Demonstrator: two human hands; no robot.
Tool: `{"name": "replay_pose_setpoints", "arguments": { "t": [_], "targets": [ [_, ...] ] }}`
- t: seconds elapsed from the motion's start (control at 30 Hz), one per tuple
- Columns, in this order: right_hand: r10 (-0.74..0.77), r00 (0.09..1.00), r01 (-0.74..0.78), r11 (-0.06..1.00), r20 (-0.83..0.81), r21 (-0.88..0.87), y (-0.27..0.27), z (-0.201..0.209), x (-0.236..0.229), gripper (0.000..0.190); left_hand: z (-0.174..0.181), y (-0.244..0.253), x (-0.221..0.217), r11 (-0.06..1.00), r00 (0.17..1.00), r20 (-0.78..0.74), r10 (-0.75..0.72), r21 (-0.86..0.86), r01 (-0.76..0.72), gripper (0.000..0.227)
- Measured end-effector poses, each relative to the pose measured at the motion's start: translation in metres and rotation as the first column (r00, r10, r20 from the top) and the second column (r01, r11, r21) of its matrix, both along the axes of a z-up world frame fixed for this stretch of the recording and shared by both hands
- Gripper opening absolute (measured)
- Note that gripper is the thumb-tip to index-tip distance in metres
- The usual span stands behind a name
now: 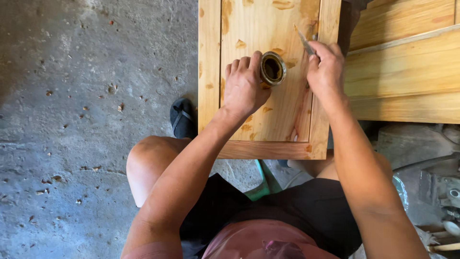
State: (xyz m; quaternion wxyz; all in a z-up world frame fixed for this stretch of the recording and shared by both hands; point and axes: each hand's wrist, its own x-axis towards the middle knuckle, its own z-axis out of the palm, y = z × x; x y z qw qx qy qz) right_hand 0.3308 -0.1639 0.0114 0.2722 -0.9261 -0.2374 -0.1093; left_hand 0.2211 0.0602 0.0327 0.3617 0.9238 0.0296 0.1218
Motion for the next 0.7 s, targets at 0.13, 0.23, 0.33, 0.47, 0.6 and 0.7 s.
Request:
{"name": "replay_pose_setpoints", "arguments": {
  "t": [0.13, 0.23, 0.33, 0.47, 0.6, 0.7],
  "targets": [
    [0.004, 0.998, 0.0, 0.999, 0.069, -0.047, 0.007, -0.002, 0.024, 0.029, -0.002, -0.001, 0.002, 1.0, 1.0, -0.004, 0.006, 0.001, -0.006, 0.072],
    [-0.078, 0.997, 0.078, 0.993, 0.004, -0.084, 0.028, -0.007, 0.031, 0.033, -0.001, -0.001, 0.001, 1.0, 0.999, 0.027, 0.018, -0.003, -0.018, 0.075],
    [-0.02, 0.998, 0.027, 0.991, 0.056, -0.131, 0.039, -0.008, 0.02, 0.035, 0.0, -0.001, 0.001, 1.0, 1.0, -0.012, 0.017, -0.002, -0.017, 0.075],
    [-0.091, 0.97, 0.069, 0.993, -0.227, -0.1, 0.039, 0.001, 0.015, 0.033, -0.003, 0.0, 0.001, 1.0, 1.0, -0.002, 0.021, -0.002, -0.021, 0.075],
    [-0.242, 0.925, 0.219, 0.969, -0.292, -0.111, 0.039, -0.002, 0.032, 0.03, -0.004, -0.001, 0.0, 1.0, 1.0, -0.004, 0.019, -0.005, -0.019, 0.073],
    [0.013, 0.991, 0.014, 0.98, 0.13, -0.199, 0.046, -0.011, 0.038, 0.033, -0.002, -0.001, 0.0, 1.0, 1.0, -0.016, 0.014, -0.01, -0.014, 0.075]
  ]
}}
